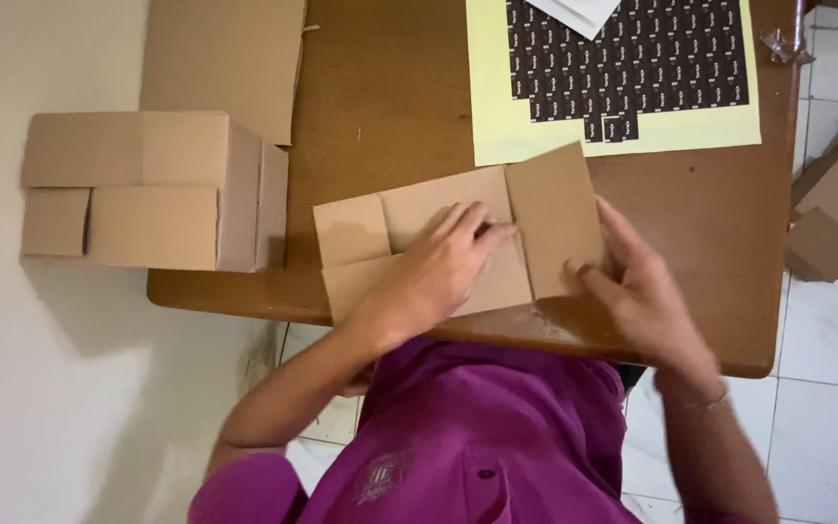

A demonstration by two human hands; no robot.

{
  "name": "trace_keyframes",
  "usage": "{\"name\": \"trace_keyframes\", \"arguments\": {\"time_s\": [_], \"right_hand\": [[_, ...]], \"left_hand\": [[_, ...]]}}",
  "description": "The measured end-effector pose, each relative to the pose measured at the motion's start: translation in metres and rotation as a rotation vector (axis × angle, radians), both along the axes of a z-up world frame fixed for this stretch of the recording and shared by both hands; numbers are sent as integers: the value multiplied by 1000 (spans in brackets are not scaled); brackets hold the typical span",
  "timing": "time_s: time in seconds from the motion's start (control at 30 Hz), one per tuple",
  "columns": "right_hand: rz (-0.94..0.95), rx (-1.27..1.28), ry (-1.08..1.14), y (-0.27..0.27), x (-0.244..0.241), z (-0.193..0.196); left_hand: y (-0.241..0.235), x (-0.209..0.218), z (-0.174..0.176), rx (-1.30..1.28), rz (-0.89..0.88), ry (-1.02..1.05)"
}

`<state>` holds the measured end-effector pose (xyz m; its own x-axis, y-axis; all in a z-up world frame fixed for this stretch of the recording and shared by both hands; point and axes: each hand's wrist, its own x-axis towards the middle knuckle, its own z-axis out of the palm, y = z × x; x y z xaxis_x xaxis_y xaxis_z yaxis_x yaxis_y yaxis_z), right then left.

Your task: The person folds a white coffee bag, places it inside a cardboard box, and then closes the box by folding the top flaps.

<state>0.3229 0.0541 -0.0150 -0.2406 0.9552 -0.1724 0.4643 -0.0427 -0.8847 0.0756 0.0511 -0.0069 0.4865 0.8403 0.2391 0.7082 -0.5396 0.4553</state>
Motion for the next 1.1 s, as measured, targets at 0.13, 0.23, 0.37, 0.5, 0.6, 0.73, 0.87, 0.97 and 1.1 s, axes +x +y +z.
{"name": "trace_keyframes", "arguments": {"time_s": [0.13, 0.23, 0.37, 0.5, 0.6, 0.73, 0.87, 0.97, 1.1], "right_hand": [[22, 109, -60, 25, 14, 3], [-63, 234, -65, 52, 10, -5], [-484, 143, 321, 69, -32, 27], [-409, 361, 448, 80, -30, -33], [-344, 374, 352, 83, -32, -47], [-256, 289, 104, 92, -31, -35], [-34, 269, 271, 117, -33, -31], [70, 252, 265, 125, -33, -21], [-38, 111, 505, 130, -30, -48]], "left_hand": [[6, 4, 0, 117, -137, 229], [24, 16, -13, 137, -258, 203], [61, 29, -30, -141, -436, 110], [80, 18, -35, 43, -410, -132], [93, 8, -44, 128, -285, -37], [106, -7, -59, 320, -35, 157], [100, -4, -60, 362, -18, 141], [90, 1, -65, 304, 80, 140], [86, -7, -75, 265, 172, -23]]}}
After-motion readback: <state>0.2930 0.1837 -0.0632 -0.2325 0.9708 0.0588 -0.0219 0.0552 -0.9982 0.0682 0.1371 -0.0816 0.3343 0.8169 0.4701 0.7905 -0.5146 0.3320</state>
